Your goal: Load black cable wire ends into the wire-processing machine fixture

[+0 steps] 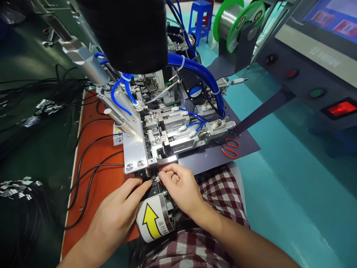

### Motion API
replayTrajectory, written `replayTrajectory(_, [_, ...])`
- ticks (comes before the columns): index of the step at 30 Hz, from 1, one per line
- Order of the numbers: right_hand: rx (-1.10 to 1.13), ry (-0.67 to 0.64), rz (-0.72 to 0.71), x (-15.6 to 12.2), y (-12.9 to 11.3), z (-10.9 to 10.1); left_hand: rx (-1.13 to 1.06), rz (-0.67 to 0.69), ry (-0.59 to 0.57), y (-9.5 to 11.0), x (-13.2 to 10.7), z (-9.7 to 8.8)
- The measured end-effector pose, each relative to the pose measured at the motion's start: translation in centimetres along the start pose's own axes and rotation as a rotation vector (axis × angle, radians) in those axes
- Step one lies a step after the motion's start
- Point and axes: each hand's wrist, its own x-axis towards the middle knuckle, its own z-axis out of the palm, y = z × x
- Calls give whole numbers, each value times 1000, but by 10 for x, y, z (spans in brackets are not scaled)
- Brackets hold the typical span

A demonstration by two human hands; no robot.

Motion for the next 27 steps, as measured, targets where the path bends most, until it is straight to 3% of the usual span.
replayTrajectory(11, [35, 5, -29, 0, 11, 5, -26, 19, 31, 1, 1, -1])
replayTrajectory(20, [102, -133, 157, 7, 19, -7, -12, 9, 37, 0, 2, 0])
replayTrajectory(27, [40, -96, 152, -14, 11, -2, -16, 6, 28, 1, 3, -1])
